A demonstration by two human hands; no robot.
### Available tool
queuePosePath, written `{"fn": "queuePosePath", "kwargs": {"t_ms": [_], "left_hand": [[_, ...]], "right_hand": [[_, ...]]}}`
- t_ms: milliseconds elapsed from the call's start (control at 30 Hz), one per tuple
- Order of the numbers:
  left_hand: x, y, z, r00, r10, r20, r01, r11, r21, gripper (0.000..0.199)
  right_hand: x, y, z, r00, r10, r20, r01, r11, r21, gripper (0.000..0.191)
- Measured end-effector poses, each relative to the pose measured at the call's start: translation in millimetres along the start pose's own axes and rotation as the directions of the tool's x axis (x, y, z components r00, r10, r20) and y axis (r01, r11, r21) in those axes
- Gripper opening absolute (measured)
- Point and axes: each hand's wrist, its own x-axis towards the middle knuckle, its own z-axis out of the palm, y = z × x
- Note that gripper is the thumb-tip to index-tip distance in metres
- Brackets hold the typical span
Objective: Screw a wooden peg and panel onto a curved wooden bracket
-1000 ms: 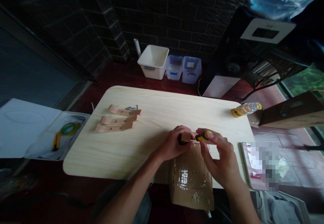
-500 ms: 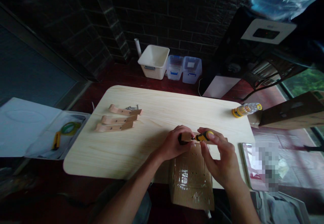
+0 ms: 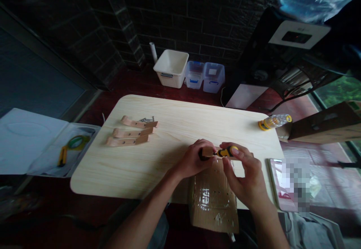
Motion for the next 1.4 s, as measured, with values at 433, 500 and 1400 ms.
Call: {"fn": "queuePosePath", "kwargs": {"t_ms": [433, 500, 1400], "left_hand": [[0.6, 0.6, 0.7, 1.000, 0.006, -0.001, -0.006, 1.000, -0.001, 0.017], [0.3, 0.2, 0.6, 1.000, 0.016, 0.000, -0.016, 1.000, -0.004, 0.019], [1.1, 1.6, 0.8, 1.000, -0.031, -0.002, 0.031, 0.999, 0.010, 0.018]], "right_hand": [[-0.8, 2.1, 0.2, 1.000, 0.029, -0.002, -0.029, 1.000, 0.009, 0.069], [0.4, 0.6, 0.2, 1.000, 0.016, 0.002, -0.016, 1.000, 0.006, 0.070], [-1.1, 1.6, -1.2, 1.000, 0.018, 0.024, -0.018, 1.000, -0.009, 0.069]]}}
